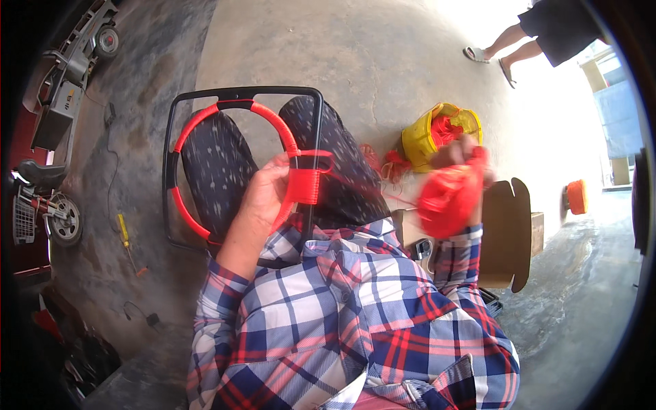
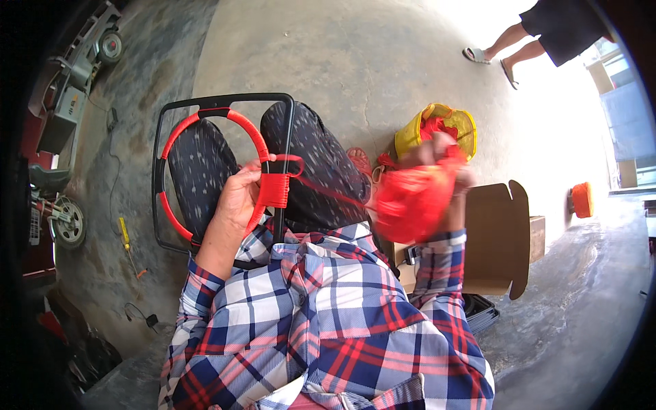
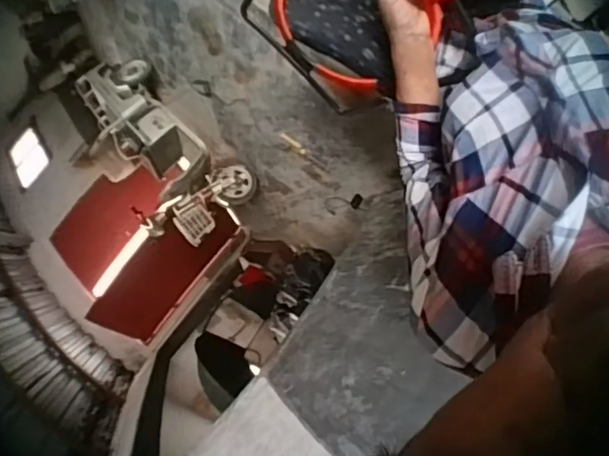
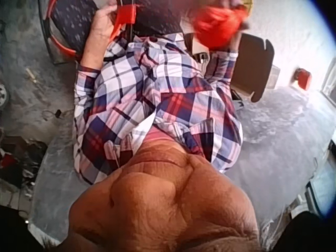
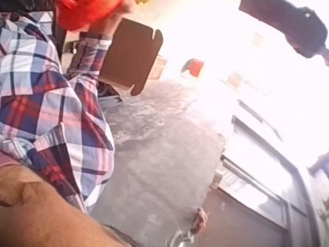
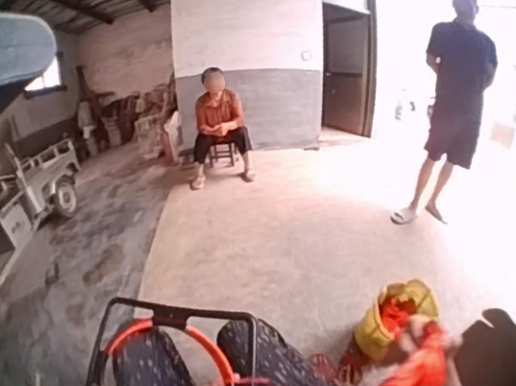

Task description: Wrapping a circular red and black frame with red plastic mesh thread.

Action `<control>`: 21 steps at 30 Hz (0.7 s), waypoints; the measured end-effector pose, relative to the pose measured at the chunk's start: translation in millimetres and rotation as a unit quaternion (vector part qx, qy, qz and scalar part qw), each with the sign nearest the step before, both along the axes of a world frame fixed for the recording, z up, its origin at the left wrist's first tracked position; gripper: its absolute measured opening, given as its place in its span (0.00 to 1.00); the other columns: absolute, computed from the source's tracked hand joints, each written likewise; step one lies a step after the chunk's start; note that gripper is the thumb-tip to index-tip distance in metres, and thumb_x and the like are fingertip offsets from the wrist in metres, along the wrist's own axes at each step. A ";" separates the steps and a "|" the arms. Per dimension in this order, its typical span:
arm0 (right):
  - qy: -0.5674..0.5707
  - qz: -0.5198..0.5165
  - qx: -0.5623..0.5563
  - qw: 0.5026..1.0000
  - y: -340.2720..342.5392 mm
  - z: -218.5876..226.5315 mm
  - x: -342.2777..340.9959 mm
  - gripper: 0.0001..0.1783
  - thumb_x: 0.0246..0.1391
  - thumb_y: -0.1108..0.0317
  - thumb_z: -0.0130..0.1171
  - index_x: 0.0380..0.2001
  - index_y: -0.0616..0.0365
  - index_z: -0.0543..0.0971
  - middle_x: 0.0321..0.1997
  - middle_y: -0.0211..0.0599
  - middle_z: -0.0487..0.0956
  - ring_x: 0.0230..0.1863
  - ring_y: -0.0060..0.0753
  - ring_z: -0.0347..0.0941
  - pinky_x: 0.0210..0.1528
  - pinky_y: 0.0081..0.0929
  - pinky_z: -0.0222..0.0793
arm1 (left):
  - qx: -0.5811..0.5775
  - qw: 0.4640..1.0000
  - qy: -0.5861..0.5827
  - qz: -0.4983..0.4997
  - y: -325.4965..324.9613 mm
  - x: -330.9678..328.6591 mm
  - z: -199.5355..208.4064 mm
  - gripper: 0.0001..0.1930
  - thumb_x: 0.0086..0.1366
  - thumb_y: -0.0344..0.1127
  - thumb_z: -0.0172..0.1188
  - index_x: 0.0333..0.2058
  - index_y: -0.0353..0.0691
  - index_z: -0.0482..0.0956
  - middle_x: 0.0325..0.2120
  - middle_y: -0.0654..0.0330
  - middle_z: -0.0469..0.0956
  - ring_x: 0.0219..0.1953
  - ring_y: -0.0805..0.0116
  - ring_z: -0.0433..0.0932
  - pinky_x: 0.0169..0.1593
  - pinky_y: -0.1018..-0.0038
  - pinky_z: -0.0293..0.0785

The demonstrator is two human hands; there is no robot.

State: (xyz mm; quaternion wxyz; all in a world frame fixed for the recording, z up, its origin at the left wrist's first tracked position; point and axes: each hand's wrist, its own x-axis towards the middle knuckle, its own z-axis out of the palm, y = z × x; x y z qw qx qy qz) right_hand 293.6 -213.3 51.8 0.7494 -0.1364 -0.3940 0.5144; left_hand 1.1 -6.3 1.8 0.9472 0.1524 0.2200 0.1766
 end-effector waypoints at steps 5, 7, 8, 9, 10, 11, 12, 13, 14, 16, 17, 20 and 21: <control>0.148 -0.241 -0.031 0.959 -27.2 28.7 26.1 0.07 0.60 0.63 0.48 0.32 0.53 0.67 0.31 0.29 0.66 0.36 0.26 0.60 0.38 0.29 0.63 | 0.063 0.997 0.042 0.021 -4.9 6.9 13.7 0.16 0.59 0.25 0.46 0.47 0.34 0.70 0.39 0.54 0.77 0.41 0.61 0.78 0.47 0.65 0.76; 0.133 -0.215 -0.064 0.965 -12.2 12.6 5.6 0.08 0.54 0.72 0.53 0.38 0.60 0.72 0.43 0.38 0.71 0.44 0.28 0.69 0.46 0.32 0.71 | 0.050 0.998 0.037 0.012 -3.0 6.2 8.4 0.17 0.58 0.24 0.46 0.47 0.34 0.70 0.40 0.53 0.77 0.42 0.62 0.78 0.48 0.66 0.76; 0.102 -0.265 -0.219 0.934 4.9 13.2 -16.4 0.09 0.52 0.75 0.52 0.38 0.62 0.73 0.44 0.41 0.74 0.41 0.29 0.73 0.44 0.31 0.73 | 0.052 0.998 0.042 0.014 -3.3 3.7 7.6 0.17 0.58 0.24 0.46 0.47 0.34 0.70 0.40 0.53 0.77 0.42 0.62 0.78 0.48 0.66 0.76; 0.005 -0.255 -0.299 0.920 17.4 1.7 -32.3 0.12 0.49 0.77 0.52 0.40 0.65 0.72 0.46 0.45 0.76 0.35 0.31 0.76 0.41 0.30 0.74 | 0.063 0.998 0.010 -0.007 -3.6 3.6 8.3 0.16 0.58 0.24 0.47 0.46 0.34 0.70 0.40 0.53 0.77 0.42 0.62 0.78 0.48 0.67 0.76; -0.098 -0.200 -0.315 0.923 37.7 -1.9 -55.6 0.11 0.48 0.78 0.52 0.38 0.66 0.73 0.49 0.48 0.76 0.33 0.31 0.77 0.38 0.29 0.75 | 0.078 0.997 -0.019 -0.022 -4.3 -0.2 8.8 0.15 0.58 0.23 0.48 0.46 0.34 0.71 0.39 0.53 0.77 0.41 0.62 0.78 0.48 0.68 0.76; -0.117 -0.144 -0.333 0.924 51.9 -5.7 -80.2 0.09 0.48 0.80 0.54 0.36 0.65 0.73 0.47 0.46 0.78 0.33 0.30 0.78 0.37 0.29 0.75 | 0.079 0.996 -0.014 -0.028 -5.4 0.9 10.8 0.15 0.58 0.23 0.48 0.46 0.34 0.71 0.39 0.53 0.77 0.41 0.62 0.78 0.48 0.68 0.76; -0.201 -0.084 -0.356 0.909 61.1 -8.4 -100.3 0.08 0.49 0.80 0.56 0.35 0.63 0.73 0.40 0.41 0.79 0.32 0.29 0.77 0.36 0.28 0.75 | 0.092 0.995 0.014 -0.025 -8.1 2.7 13.5 0.14 0.59 0.23 0.49 0.44 0.33 0.71 0.39 0.53 0.77 0.40 0.63 0.79 0.47 0.68 0.76; -0.287 -0.029 -0.372 0.882 66.9 -16.8 -108.4 0.08 0.50 0.79 0.59 0.35 0.62 0.73 0.32 0.34 0.78 0.31 0.26 0.76 0.34 0.26 0.75 | 0.108 0.993 0.043 -0.020 -10.4 3.6 16.0 0.12 0.59 0.23 0.50 0.43 0.33 0.72 0.39 0.54 0.78 0.39 0.63 0.79 0.46 0.69 0.76; -0.258 -0.044 -0.393 0.881 69.7 -8.9 -114.0 0.07 0.49 0.79 0.59 0.33 0.61 0.74 0.29 0.33 0.77 0.29 0.25 0.76 0.33 0.25 0.74 | 0.117 0.991 0.061 -0.010 -14.0 3.5 17.3 0.09 0.60 0.22 0.52 0.40 0.34 0.73 0.37 0.54 0.78 0.38 0.65 0.79 0.44 0.70 0.77; -0.232 -0.077 -0.416 0.876 70.8 0.7 -112.5 0.06 0.49 0.79 0.60 0.32 0.61 0.75 0.25 0.31 0.76 0.26 0.23 0.75 0.29 0.23 0.72 | 0.138 0.988 0.073 -0.006 -11.8 0.1 11.1 0.09 0.60 0.22 0.53 0.40 0.34 0.73 0.36 0.54 0.79 0.37 0.65 0.79 0.43 0.70 0.77; -0.237 -0.097 -0.418 0.872 70.0 1.3 -103.8 0.06 0.49 0.78 0.60 0.32 0.60 0.75 0.25 0.31 0.76 0.24 0.22 0.74 0.28 0.21 0.71 | 0.158 0.984 0.079 -0.001 -11.1 0.2 8.9 0.08 0.60 0.22 0.53 0.39 0.34 0.73 0.35 0.55 0.79 0.37 0.65 0.80 0.43 0.69 0.77; -0.167 -0.104 -0.387 0.901 61.6 0.5 -96.9 0.08 0.46 0.78 0.59 0.32 0.60 0.73 0.23 0.29 0.74 0.21 0.21 0.71 0.25 0.20 0.68 | 0.156 0.983 0.100 -0.012 -9.1 -3.9 5.9 0.08 0.60 0.22 0.54 0.39 0.34 0.73 0.33 0.55 0.79 0.36 0.66 0.80 0.44 0.70 0.77; -0.126 -0.094 -0.357 0.921 60.1 0.4 -96.3 0.10 0.44 0.79 0.57 0.33 0.61 0.73 0.23 0.29 0.74 0.21 0.21 0.71 0.24 0.20 0.68 | 0.153 0.983 0.100 -0.012 -9.2 -3.5 4.7 0.08 0.60 0.22 0.54 0.39 0.34 0.73 0.33 0.55 0.79 0.36 0.66 0.80 0.44 0.70 0.77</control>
